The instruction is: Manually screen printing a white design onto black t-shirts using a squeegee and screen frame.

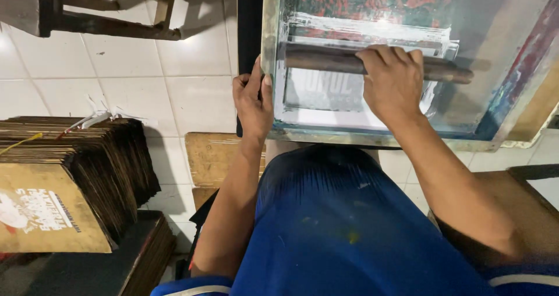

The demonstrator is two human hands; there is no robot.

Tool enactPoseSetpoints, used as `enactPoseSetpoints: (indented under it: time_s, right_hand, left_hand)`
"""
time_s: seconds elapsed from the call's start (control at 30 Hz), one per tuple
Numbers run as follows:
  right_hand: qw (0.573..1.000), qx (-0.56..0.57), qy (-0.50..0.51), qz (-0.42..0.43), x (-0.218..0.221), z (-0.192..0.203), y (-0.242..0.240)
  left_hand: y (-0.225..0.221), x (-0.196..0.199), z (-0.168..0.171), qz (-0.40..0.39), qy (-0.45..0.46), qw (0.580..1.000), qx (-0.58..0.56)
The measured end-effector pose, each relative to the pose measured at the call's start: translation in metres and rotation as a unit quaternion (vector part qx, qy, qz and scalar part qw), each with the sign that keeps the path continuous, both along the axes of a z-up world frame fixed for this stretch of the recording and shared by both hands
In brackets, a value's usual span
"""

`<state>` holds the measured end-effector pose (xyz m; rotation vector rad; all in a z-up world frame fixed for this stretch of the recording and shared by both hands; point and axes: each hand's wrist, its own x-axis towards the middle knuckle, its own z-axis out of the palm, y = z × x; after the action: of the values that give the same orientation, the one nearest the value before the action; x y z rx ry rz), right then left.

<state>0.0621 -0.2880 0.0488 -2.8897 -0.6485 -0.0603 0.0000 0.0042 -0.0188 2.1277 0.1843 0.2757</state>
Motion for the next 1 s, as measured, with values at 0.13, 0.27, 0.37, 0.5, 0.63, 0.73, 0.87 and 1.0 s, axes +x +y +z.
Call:
enactPoseSetpoints:
  time_s: [0.13,0.27,0.37,0.5,0.63,0.73,0.87,1.0]
  right_hand:
    - [1.0,0.009,-0.01,0.003,-0.034,-0.003,0.005]
    - [0.996,0.089,0.005,-0.019,-0.062,0.031,0.028]
    - [0.996,0.091,0.0,-0.023,-0.095,0.025,0.029]
    - [0.997,0.009,-0.074,-0.003,-0.147,-0.007,0.024]
    - [0.999,0.01,-0.041,-0.002,-0.147,0.019,0.022]
    - [0.988,0.134,0.078,-0.006,-0.12,0.049,-0.014]
    - [0.948,0.114,-0.076,-0.288,-0.083,-0.011,-0.191]
    - [0.712,0.181,0.187,-0.652,-0.117,-0.092,-0.304]
  left_hand:
    - [-0.003,-0.001,-0.003,0.0,-0.004,1.0,0.001]
    - [-0.004,-0.001,0.0,-0.002,0.001,1.0,0.005]
    - [0.002,-0.003,-0.009,-0.01,0.002,1.0,0.019]
    - [0.003,-0.005,-0.019,-0.008,0.012,1.0,0.02]
    - [0.004,-0.004,-0.015,-0.015,0.016,1.0,0.013]
    - [0.002,-0.005,-0.01,-0.017,0.013,1.0,-0.014]
    - [0.001,-0.002,0.009,-0.011,0.069,0.997,0.014]
    - [-0.003,0.0,0.014,-0.011,0.063,0.998,0.019]
